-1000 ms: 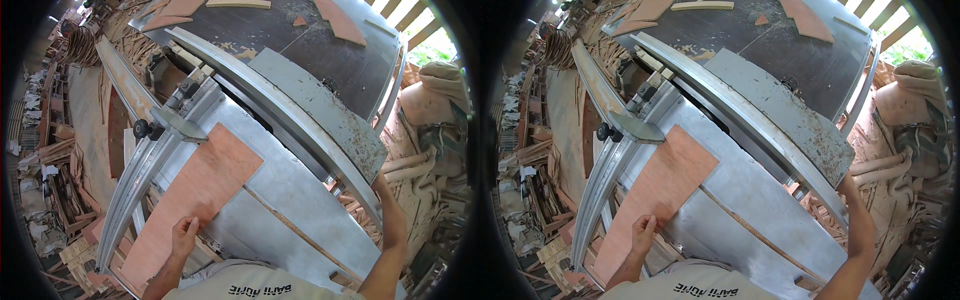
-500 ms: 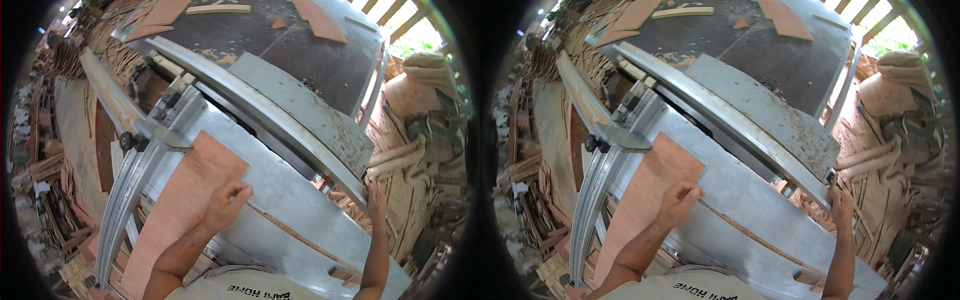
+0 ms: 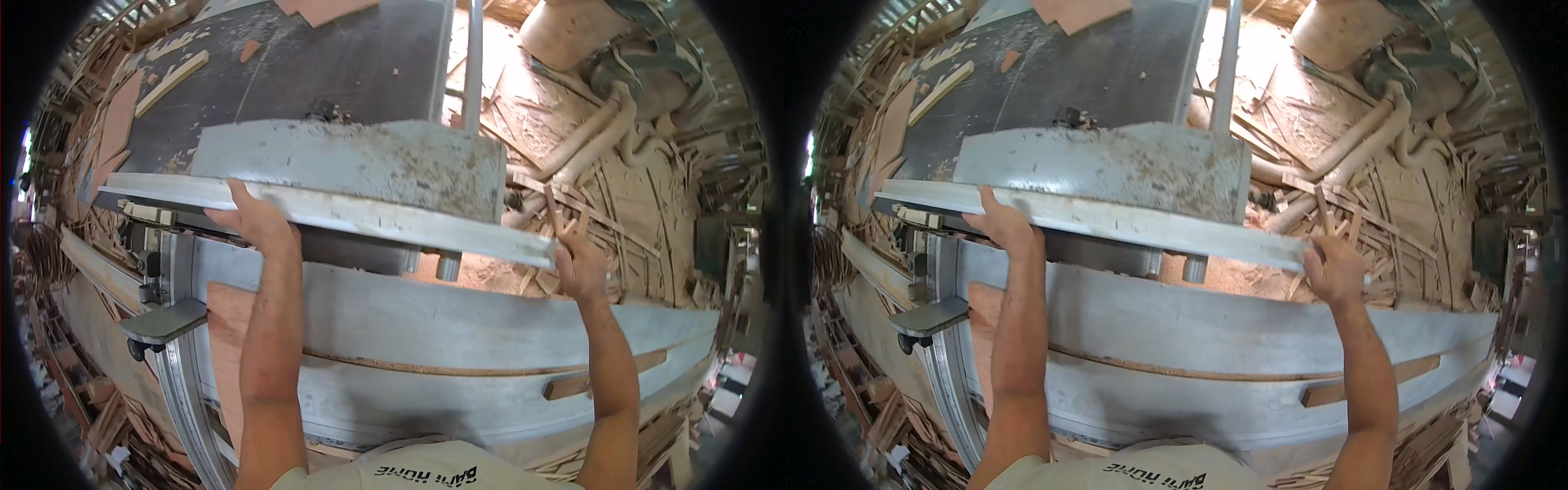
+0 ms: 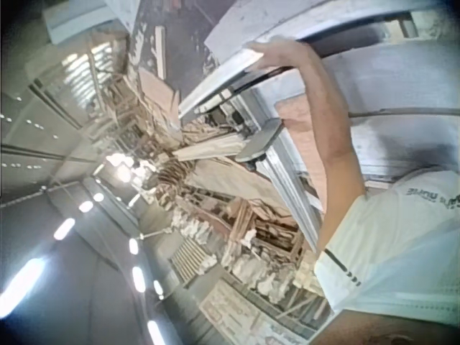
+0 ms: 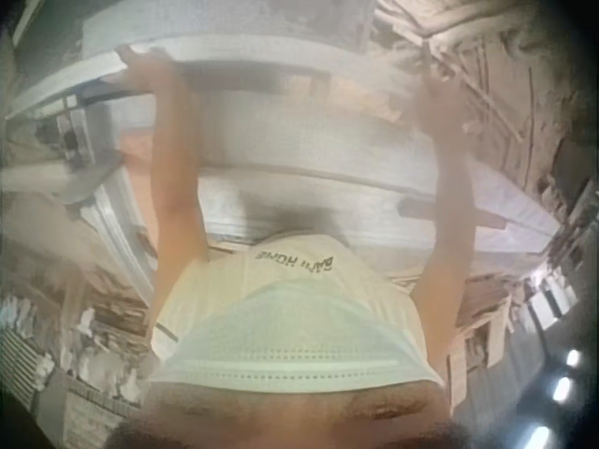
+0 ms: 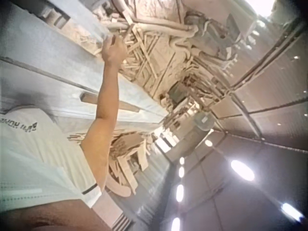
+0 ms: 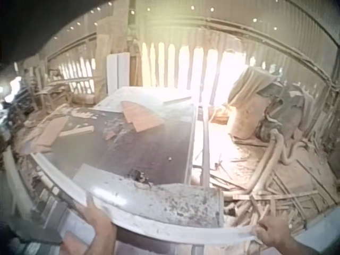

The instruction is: The person cuts a wooden plank on a table saw and then assembles a wooden chair frame. They use a hammer to secure thin wooden strips onto the frame and fit the cut plank into the structure. Another person assists by holding the frame during the final assembly steps.

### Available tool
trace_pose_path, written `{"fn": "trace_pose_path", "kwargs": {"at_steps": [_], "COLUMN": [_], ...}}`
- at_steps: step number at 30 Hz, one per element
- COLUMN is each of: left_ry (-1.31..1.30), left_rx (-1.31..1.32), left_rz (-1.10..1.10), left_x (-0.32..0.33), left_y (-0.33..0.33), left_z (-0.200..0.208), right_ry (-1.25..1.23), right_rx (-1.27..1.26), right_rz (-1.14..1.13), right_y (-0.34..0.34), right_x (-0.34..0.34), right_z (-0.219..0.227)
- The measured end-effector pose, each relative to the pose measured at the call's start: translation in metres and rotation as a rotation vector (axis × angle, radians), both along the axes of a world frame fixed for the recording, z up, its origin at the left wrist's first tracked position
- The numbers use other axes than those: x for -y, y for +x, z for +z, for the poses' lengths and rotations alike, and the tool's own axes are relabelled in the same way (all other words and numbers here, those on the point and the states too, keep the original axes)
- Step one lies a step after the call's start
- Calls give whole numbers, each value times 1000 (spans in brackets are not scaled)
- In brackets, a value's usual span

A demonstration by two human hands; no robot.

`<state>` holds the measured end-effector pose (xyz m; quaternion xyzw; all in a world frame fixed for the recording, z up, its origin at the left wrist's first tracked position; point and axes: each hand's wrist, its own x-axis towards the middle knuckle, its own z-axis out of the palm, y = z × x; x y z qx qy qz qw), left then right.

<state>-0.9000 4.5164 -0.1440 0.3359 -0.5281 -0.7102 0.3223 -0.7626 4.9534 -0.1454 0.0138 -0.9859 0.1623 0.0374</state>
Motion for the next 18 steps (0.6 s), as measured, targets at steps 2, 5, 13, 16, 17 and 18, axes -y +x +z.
{"fn": "trace_pose_path", "kwargs": {"at_steps": [2,5,13,16,17,18], "left_ry": [59,-139,-198,-90,-127,-13], "left_rx": [62,122,107,151,131,66], "left_rz": [-10,-77,-272,-189,-167,-182], "left_x": [-1,17,31,34,32,31], "left_y": [-13,-47,-38,-50,-46,-43], "left_z": [-5,-32,-37,-26,-21,-16], "right_ry": [29,3,34,4,-9,8], "right_rx": [-57,-18,25,7,-3,19], "right_rz": [20,-52,-114,-105,-98,-141], "right_y": [-12,-45,-49,-50,-53,-53], "right_x": [-8,-12,-18,-16,-16,-16], "right_z": [-8,-2,2,-6,-10,-12]}}
